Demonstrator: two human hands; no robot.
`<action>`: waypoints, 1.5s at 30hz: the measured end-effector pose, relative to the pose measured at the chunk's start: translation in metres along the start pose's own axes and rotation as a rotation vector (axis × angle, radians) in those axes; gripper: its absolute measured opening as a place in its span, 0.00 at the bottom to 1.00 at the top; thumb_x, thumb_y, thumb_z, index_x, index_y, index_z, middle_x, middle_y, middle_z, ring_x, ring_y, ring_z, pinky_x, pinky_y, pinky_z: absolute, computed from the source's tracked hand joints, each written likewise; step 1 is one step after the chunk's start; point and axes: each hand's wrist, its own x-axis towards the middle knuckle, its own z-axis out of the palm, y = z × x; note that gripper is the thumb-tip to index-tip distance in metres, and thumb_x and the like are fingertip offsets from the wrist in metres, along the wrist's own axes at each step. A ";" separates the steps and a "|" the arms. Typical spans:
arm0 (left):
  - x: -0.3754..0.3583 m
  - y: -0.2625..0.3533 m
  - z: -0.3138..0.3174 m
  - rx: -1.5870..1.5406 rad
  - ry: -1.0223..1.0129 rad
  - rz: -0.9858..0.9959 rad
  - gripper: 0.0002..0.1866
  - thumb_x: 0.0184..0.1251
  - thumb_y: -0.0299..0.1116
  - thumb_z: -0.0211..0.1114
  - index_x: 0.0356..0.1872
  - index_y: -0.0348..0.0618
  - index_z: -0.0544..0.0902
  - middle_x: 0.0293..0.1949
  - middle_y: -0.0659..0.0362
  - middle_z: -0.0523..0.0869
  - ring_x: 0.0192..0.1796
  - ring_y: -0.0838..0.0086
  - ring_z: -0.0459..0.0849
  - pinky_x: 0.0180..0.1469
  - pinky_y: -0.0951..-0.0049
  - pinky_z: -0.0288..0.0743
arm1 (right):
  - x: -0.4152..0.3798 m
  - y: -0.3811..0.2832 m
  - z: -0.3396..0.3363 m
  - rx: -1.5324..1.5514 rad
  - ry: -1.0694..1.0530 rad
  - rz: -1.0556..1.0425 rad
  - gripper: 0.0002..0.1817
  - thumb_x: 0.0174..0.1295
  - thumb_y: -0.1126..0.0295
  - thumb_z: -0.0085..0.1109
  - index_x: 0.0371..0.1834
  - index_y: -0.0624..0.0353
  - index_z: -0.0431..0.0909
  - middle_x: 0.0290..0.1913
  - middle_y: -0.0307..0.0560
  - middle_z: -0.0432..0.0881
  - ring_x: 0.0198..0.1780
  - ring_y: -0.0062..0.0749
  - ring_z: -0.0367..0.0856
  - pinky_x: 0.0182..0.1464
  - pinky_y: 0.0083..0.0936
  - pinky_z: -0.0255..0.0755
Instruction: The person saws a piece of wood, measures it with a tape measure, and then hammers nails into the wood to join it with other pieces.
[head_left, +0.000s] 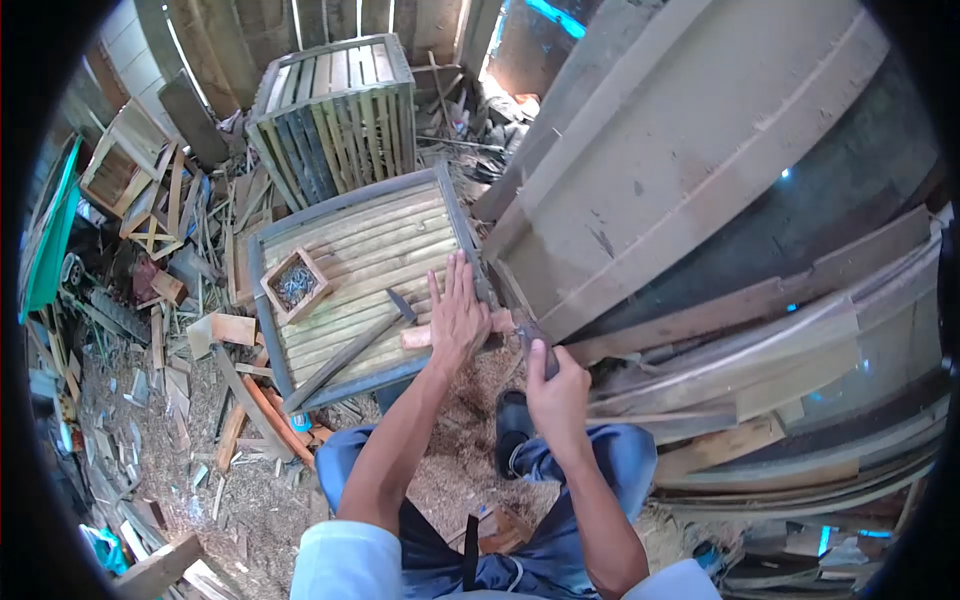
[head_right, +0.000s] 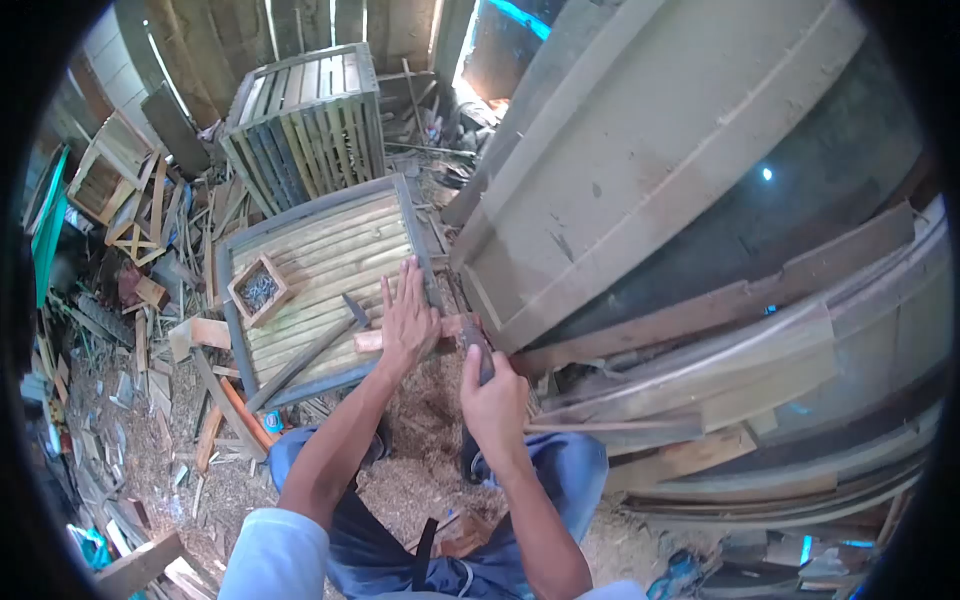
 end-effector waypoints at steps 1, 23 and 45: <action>-0.007 0.003 0.000 0.002 -0.032 -0.006 0.39 0.56 0.35 0.53 0.70 0.31 0.55 0.77 0.52 0.48 0.80 0.64 0.41 0.78 0.50 0.30 | -0.012 0.001 0.001 0.086 -0.021 0.054 0.20 0.68 0.59 0.53 0.26 0.66 0.76 0.20 0.66 0.77 0.26 0.64 0.79 0.29 0.49 0.71; 0.006 0.006 0.000 -0.017 0.005 -0.073 0.39 0.55 0.36 0.51 0.71 0.37 0.57 0.76 0.51 0.53 0.79 0.61 0.46 0.77 0.45 0.37 | -0.095 0.094 0.039 0.406 -0.107 0.211 0.17 0.70 0.58 0.53 0.43 0.65 0.73 0.25 0.51 0.79 0.27 0.41 0.83 0.32 0.35 0.73; 0.003 0.003 -0.002 0.039 0.002 -0.077 0.39 0.56 0.38 0.50 0.72 0.38 0.57 0.76 0.51 0.53 0.79 0.61 0.47 0.77 0.46 0.37 | -0.089 -0.010 -0.114 0.290 -0.218 0.295 0.15 0.68 0.62 0.57 0.40 0.66 0.77 0.23 0.47 0.80 0.26 0.25 0.80 0.31 0.27 0.72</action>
